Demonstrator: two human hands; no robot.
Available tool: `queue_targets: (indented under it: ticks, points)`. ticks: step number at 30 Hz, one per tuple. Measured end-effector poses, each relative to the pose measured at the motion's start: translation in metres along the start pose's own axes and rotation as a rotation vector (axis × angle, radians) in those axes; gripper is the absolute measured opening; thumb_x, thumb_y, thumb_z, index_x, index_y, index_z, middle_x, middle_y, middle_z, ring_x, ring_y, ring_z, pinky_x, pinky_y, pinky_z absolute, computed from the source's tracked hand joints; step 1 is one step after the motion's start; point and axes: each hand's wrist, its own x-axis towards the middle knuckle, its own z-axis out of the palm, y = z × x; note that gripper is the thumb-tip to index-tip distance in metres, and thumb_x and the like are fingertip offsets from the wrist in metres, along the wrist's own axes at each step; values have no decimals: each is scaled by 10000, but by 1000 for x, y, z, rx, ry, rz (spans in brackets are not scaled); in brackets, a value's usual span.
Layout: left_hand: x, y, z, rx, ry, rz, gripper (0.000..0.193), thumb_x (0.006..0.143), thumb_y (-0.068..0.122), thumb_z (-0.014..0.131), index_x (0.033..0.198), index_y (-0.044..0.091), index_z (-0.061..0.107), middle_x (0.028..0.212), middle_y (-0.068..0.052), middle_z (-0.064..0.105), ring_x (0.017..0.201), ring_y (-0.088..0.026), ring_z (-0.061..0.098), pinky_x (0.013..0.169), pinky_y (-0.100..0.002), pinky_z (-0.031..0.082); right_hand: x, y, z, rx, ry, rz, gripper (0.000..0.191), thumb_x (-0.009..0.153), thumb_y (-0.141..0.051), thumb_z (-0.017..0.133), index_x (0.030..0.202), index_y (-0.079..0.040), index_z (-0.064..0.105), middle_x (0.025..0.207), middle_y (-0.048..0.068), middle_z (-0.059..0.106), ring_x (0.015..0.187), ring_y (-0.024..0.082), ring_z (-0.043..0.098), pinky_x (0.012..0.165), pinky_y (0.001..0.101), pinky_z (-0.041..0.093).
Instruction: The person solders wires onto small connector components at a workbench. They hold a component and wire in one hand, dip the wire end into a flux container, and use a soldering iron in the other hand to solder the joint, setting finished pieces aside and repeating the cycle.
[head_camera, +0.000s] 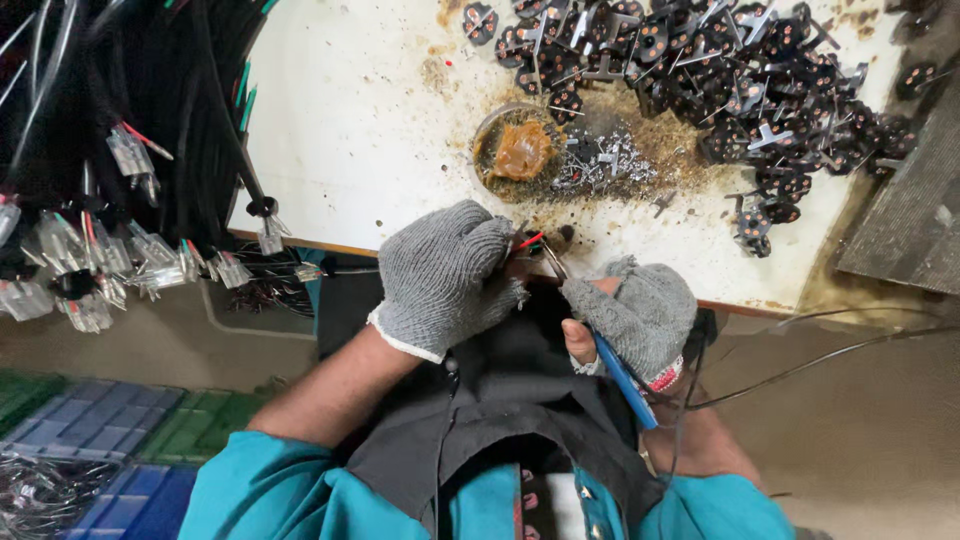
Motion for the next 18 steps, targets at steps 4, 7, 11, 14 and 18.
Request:
queue_targets:
  ticks: [4, 7, 11, 14, 18]
  points:
    - [5, -2, -2, -1, -10, -17, 306, 722, 268, 845, 937, 156, 658, 836, -54, 596, 732, -288, 629, 606, -426, 467, -12, 10, 12, -113, -175, -1, 200, 799, -345, 810, 939, -204, 787, 674, 47, 657, 546, 294, 588, 509, 461, 424]
    - [7, -4, -3, 2, 7, -3, 315, 714, 263, 837, 942, 150, 652, 843, -60, 596, 743, -296, 631, 614, -430, 472, -23, 14, 24, -160, -361, 187, 185, 766, -435, 826, 752, -261, 765, 538, 59, 599, 482, 313, 561, 487, 485, 417]
    - [6, -3, -4, 0, -2, -14, 316, 698, 260, 837, 938, 156, 660, 824, -56, 594, 718, -290, 630, 594, -427, 470, -30, 15, 26, -8, -418, 296, 160, 821, -431, 806, 792, -281, 758, 567, 14, 609, 493, 265, 575, 503, 464, 431]
    - [6, -3, -5, 6, 6, -8, 322, 701, 261, 840, 949, 159, 663, 834, -53, 597, 724, -288, 632, 598, -425, 471, -23, 13, 21, -230, -284, 62, 165, 795, -408, 800, 872, -265, 774, 614, 23, 622, 529, 278, 580, 519, 468, 433]
    - [6, -3, -5, 0, 3, 1, 349, 688, 271, 847, 959, 152, 663, 838, -58, 594, 722, -292, 629, 601, -426, 473, -6, 8, 13, -170, -155, -20, 198, 804, -382, 793, 937, -236, 774, 676, 22, 635, 581, 282, 586, 561, 465, 443]
